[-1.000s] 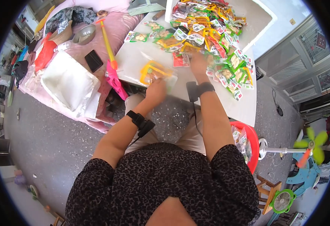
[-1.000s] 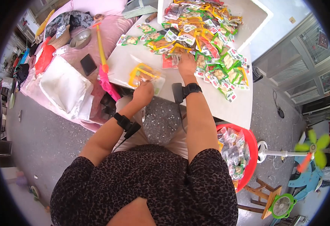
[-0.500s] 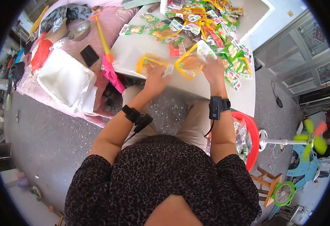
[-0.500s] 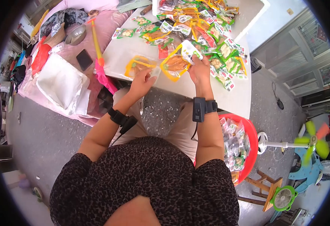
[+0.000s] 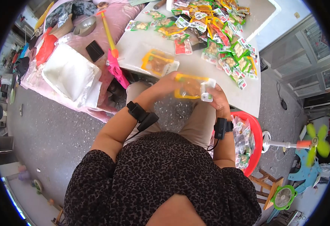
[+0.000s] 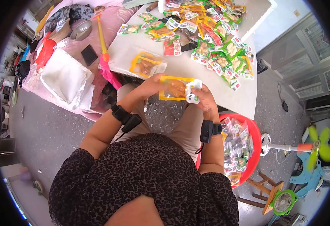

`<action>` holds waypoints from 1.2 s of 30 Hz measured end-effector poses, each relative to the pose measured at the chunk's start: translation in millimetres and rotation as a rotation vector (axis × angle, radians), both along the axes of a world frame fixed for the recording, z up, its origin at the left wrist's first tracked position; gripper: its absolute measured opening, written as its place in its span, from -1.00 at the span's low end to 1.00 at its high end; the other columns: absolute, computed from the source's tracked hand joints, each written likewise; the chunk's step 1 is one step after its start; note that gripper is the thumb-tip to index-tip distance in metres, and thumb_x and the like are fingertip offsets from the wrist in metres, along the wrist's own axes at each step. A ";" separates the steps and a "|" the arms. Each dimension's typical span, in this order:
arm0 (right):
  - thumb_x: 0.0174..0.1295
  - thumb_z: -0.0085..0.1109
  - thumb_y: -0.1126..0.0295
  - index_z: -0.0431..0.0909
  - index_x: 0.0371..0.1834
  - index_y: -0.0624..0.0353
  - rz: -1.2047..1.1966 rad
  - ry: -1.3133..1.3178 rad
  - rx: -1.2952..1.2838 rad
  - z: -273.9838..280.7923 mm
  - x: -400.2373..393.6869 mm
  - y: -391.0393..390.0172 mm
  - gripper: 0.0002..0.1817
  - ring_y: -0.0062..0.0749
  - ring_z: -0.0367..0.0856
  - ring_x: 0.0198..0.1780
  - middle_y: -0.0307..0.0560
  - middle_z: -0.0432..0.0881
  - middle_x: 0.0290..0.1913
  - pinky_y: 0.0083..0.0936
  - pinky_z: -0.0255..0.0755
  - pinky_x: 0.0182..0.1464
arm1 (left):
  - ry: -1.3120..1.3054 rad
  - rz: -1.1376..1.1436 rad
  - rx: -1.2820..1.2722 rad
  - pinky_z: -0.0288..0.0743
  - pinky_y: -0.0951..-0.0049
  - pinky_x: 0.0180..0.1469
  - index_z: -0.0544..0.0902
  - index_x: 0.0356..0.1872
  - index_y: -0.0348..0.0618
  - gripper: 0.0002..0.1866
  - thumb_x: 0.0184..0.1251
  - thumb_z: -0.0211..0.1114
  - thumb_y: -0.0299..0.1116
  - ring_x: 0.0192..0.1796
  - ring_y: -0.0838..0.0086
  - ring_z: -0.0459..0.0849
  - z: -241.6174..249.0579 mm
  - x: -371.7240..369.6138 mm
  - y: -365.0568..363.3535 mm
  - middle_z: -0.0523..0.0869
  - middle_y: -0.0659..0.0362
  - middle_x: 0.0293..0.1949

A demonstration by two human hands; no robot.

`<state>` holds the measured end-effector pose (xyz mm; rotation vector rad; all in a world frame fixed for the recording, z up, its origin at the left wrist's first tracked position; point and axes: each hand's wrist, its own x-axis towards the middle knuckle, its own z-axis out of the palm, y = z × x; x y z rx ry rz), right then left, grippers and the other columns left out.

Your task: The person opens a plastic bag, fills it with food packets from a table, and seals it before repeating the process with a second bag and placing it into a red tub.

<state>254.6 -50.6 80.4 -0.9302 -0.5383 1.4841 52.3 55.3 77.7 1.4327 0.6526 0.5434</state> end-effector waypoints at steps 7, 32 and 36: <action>0.05 -0.03 0.56 0.39 -0.20 0.17 -0.279 0.043 -0.039 -11.9 -1.8 5.5 -0.78 -0.39 0.53 -0.32 -0.12 0.51 -0.29 -0.44 0.48 -0.32 | 0.624 0.337 0.893 0.37 0.32 -0.15 0.42 -0.16 -0.25 -0.61 -0.03 0.13 -0.26 -0.22 0.23 0.48 1.4 -5.3 14.5 0.49 0.03 -0.23; 0.07 -0.08 0.51 0.33 -0.19 0.18 -0.248 -0.698 0.243 -46.0 -24.4 51.9 -0.79 -0.33 0.52 -0.32 -0.09 0.50 -0.27 -0.37 0.46 -0.43 | 0.726 0.288 0.816 0.36 0.14 -0.27 0.43 -0.40 -0.21 -0.83 0.07 -0.07 -0.36 -0.31 0.06 0.49 2.5 -16.5 16.5 0.50 -0.08 -0.33; 0.06 -0.05 0.47 0.31 -0.17 0.24 -0.347 -0.092 -0.116 -12.2 -65.0 66.2 -0.76 -0.30 0.50 -0.28 -0.05 0.47 -0.24 -0.38 0.45 -0.36 | 0.753 0.291 0.883 0.35 0.15 -0.34 0.41 -0.40 -0.17 -0.85 0.07 -0.05 -0.34 -0.34 0.10 0.49 7.3 -8.2 5.8 0.50 0.01 -0.37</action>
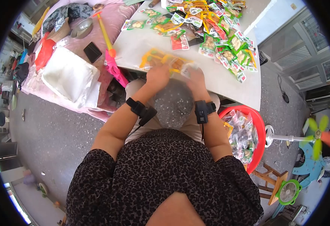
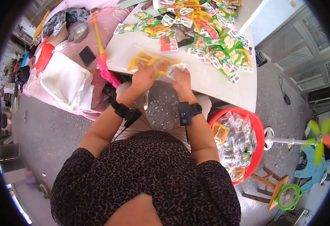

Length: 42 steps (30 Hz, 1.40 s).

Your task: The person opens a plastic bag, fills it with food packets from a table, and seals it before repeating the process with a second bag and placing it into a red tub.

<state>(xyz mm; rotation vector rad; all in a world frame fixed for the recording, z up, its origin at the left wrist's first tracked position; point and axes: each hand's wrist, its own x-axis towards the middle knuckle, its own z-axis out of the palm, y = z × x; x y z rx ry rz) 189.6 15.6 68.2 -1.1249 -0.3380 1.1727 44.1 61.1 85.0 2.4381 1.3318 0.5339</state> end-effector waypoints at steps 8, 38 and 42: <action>0.04 -0.11 0.53 0.30 -0.23 0.40 0.326 -0.127 -0.047 24.6 -9.7 8.3 -0.78 -0.20 0.52 -0.24 0.08 0.46 -0.25 -0.35 0.52 -0.27 | -0.112 -0.012 0.146 0.38 0.18 -0.41 0.41 -0.44 -0.17 -0.87 0.04 -0.02 -0.35 -0.44 0.11 0.49 -3.6 -10.7 -7.7 0.47 0.01 -0.46; -0.02 0.00 0.41 0.33 -0.20 0.34 0.171 -0.813 -0.230 -17.4 8.1 46.9 -0.69 -0.43 0.49 -0.58 -0.02 0.50 -0.45 -0.57 0.38 -0.53 | -0.118 0.016 0.254 0.41 0.27 -0.37 0.47 -0.35 -0.16 -0.76 -0.08 0.18 -0.30 -0.38 0.18 0.50 -28.6 -42.0 -21.3 0.47 0.06 -0.45; -0.04 0.02 0.40 0.37 -0.23 0.30 0.288 -0.874 -0.226 -13.8 18.2 59.6 -0.71 -0.44 0.49 -0.59 -0.05 0.51 -0.49 -0.56 0.38 -0.54 | -0.149 0.114 0.130 0.41 0.30 -0.35 0.45 -0.27 -0.17 -0.70 -0.06 0.18 -0.27 -0.38 0.19 0.50 -38.6 -49.1 -30.8 0.49 0.05 -0.41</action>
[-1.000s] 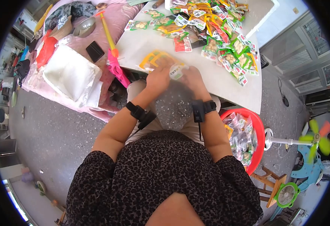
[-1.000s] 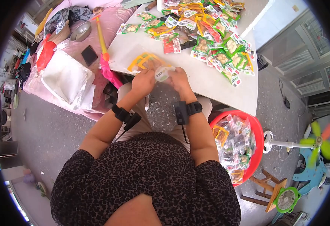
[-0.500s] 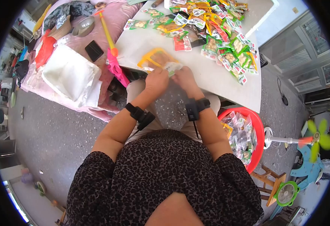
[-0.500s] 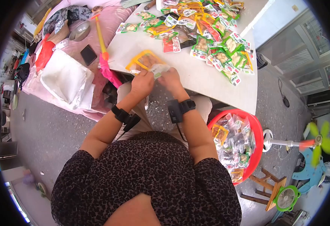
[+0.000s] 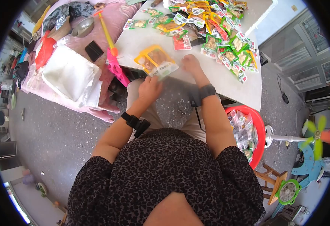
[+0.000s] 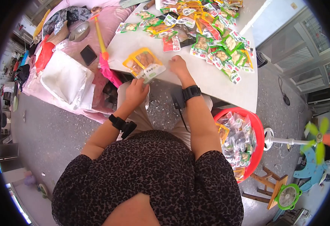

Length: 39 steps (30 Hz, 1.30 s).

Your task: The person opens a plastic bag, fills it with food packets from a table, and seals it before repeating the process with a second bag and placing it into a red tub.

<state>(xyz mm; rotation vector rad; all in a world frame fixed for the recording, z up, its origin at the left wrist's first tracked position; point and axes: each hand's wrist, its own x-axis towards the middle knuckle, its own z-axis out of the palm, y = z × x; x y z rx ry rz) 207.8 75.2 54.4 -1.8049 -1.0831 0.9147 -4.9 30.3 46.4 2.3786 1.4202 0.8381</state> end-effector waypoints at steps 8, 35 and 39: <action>-0.08 0.01 0.43 0.39 -0.32 0.25 0.199 -0.048 -0.030 -10.5 -5.2 11.6 -0.78 -0.49 0.46 -0.60 -0.13 0.47 -0.53 -0.62 0.33 -0.58 | -0.242 0.069 -0.198 0.37 0.24 -0.35 0.42 -0.25 -0.22 -0.73 -0.02 0.10 -0.35 -0.37 0.16 0.50 -11.6 -6.1 4.0 0.50 -0.01 -0.39; 0.02 0.10 0.17 0.33 -0.48 0.11 -0.105 0.693 0.096 25.5 13.8 -65.5 -0.74 -0.63 0.35 -0.63 -0.27 0.38 -0.61 -0.75 0.16 -0.70 | -0.121 -0.342 -0.020 0.34 0.35 -0.48 0.42 -0.53 -0.18 -0.92 -0.03 0.09 -0.41 -0.52 0.22 0.47 54.9 35.9 -19.6 0.46 0.08 -0.59; 0.04 0.07 0.15 0.34 -0.38 0.14 0.059 0.309 0.468 -57.1 29.6 -65.1 -0.71 -0.58 0.37 -0.57 -0.24 0.38 -0.57 -0.65 0.27 -0.58 | -0.102 -0.435 0.106 0.33 0.28 -0.49 0.43 -0.54 -0.15 -0.93 -0.07 0.10 -0.41 -0.49 0.16 0.46 37.1 40.8 -28.7 0.46 0.07 -0.58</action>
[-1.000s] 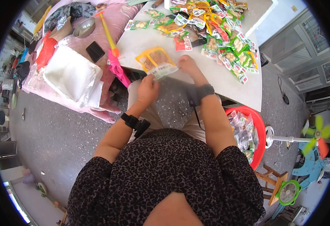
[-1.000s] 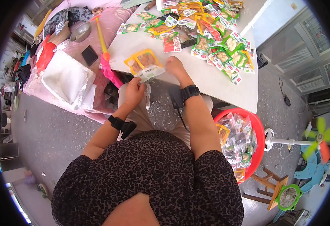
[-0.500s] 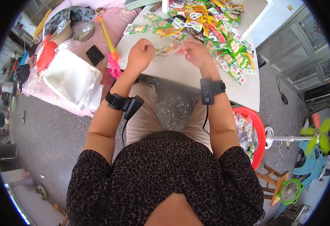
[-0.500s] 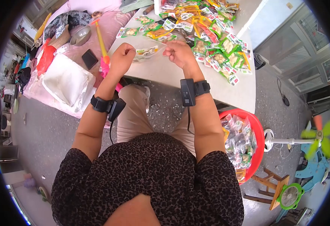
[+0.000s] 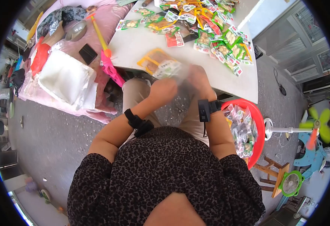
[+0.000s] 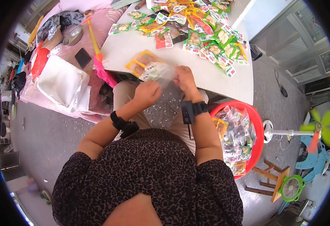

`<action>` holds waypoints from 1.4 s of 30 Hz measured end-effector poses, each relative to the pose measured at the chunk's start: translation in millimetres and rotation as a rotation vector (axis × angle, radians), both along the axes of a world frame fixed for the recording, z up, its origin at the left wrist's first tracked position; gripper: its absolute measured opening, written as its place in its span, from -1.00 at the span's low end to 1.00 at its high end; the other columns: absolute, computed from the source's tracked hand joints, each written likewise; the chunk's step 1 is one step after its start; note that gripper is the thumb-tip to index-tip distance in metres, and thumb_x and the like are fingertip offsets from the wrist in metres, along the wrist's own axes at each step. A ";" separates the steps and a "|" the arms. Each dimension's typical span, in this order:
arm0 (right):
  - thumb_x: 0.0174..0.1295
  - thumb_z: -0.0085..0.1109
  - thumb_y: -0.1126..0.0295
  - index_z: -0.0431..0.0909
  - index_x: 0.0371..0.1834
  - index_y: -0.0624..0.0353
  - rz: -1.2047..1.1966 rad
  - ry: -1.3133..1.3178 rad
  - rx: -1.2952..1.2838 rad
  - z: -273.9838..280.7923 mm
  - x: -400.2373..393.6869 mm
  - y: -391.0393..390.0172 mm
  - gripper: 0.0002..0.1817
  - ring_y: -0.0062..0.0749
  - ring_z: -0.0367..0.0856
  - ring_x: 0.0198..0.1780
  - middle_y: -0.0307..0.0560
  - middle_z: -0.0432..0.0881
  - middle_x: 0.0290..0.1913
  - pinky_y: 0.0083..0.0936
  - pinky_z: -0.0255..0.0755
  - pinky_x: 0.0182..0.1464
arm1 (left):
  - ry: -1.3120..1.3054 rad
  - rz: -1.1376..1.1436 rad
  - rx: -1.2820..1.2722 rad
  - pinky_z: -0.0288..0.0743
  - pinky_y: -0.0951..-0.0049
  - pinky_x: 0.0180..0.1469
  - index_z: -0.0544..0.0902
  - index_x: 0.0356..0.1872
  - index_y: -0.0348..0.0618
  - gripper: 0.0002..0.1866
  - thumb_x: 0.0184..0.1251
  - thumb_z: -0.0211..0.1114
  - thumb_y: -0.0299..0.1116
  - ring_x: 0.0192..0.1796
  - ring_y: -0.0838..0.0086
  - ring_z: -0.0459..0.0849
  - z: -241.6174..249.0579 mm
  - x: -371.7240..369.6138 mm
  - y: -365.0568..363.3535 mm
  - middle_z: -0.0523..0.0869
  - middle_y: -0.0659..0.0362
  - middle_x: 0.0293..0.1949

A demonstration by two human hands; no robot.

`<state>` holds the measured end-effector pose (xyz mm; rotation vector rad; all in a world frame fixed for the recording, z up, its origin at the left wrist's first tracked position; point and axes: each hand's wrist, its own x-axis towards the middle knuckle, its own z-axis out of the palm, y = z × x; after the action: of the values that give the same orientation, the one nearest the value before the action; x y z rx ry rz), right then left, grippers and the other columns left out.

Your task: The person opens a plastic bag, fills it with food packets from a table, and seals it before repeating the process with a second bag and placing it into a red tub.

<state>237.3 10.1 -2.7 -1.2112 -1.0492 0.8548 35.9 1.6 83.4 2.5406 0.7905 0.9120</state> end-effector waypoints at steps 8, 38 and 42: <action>0.05 0.02 0.34 0.35 -0.33 0.19 0.039 1.053 -0.223 53.3 -68.6 -29.8 -0.82 -0.46 0.45 -0.46 -0.20 0.43 -0.47 -0.51 0.38 -0.46 | -0.023 -0.067 0.038 0.32 0.26 -0.51 0.44 -0.54 -0.16 -0.87 -0.06 0.16 -0.35 -0.53 0.19 0.46 -23.8 -1.5 -7.4 0.47 0.09 -0.56; 0.06 -0.12 0.52 0.42 -0.34 0.28 -0.662 0.440 -0.175 88.0 130.0 -302.8 -0.86 -0.40 0.50 -0.41 -0.14 0.50 -0.46 -0.49 0.43 -0.37 | 0.189 0.155 0.163 0.25 0.23 -0.15 0.48 -0.43 -0.18 -0.83 -0.11 0.13 -0.38 -0.21 0.17 0.44 -59.1 -78.3 31.6 0.52 0.08 -0.35; 0.01 -0.07 0.42 0.47 -0.43 0.21 -0.784 0.534 -0.202 43.2 145.5 -324.8 -0.86 -0.31 0.51 -0.43 -0.06 0.52 -0.49 -0.44 0.40 -0.38 | 0.293 0.178 0.187 0.23 0.26 -0.10 0.48 -0.45 -0.15 -0.83 -0.13 0.13 -0.35 -0.18 0.21 0.44 -58.2 -73.0 31.3 0.53 0.11 -0.32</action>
<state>382.9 -314.7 40.5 -1.3143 -0.0238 0.6018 -37.1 33.0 25.2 2.8469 1.0769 0.7012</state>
